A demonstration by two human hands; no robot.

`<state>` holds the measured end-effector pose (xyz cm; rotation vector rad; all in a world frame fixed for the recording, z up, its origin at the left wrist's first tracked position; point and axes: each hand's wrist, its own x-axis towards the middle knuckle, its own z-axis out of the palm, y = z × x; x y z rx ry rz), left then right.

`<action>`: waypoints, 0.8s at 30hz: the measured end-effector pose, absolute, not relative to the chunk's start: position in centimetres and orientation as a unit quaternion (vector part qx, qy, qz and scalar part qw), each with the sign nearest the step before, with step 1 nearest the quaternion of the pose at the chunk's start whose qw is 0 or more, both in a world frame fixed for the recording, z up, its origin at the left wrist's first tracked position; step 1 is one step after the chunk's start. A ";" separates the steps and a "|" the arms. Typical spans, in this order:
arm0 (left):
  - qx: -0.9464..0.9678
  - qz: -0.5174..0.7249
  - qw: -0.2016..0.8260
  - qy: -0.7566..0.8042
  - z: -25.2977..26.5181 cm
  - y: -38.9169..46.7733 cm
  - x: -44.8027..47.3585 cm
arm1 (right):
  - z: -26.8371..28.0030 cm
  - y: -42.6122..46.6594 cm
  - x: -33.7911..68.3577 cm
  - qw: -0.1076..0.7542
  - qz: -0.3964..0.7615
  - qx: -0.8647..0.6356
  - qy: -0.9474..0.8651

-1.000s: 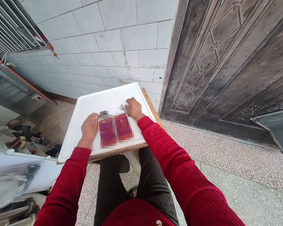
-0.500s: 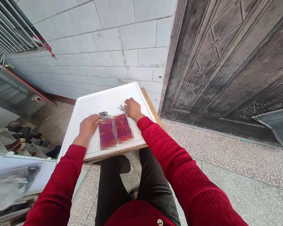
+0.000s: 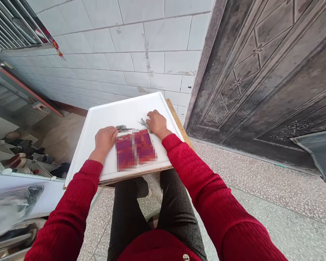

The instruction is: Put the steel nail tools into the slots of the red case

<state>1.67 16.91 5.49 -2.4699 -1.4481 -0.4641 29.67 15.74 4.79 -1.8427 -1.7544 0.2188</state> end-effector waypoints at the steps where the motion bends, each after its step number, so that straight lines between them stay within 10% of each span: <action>1: -0.843 -0.163 0.116 -0.499 5.4 17.0 1.6 | 5.0 15.6 29.7 0.290 0.072 -0.692 -0.657; 9: -0.826 -0.200 0.049 -0.525 4.8 17.3 0.7 | 6.7 13.6 27.9 0.329 0.014 -0.626 -0.707; 24: -0.779 -0.229 0.056 -0.581 4.9 17.2 -0.9 | 8.4 15.4 19.9 0.107 0.030 -0.555 -0.824</action>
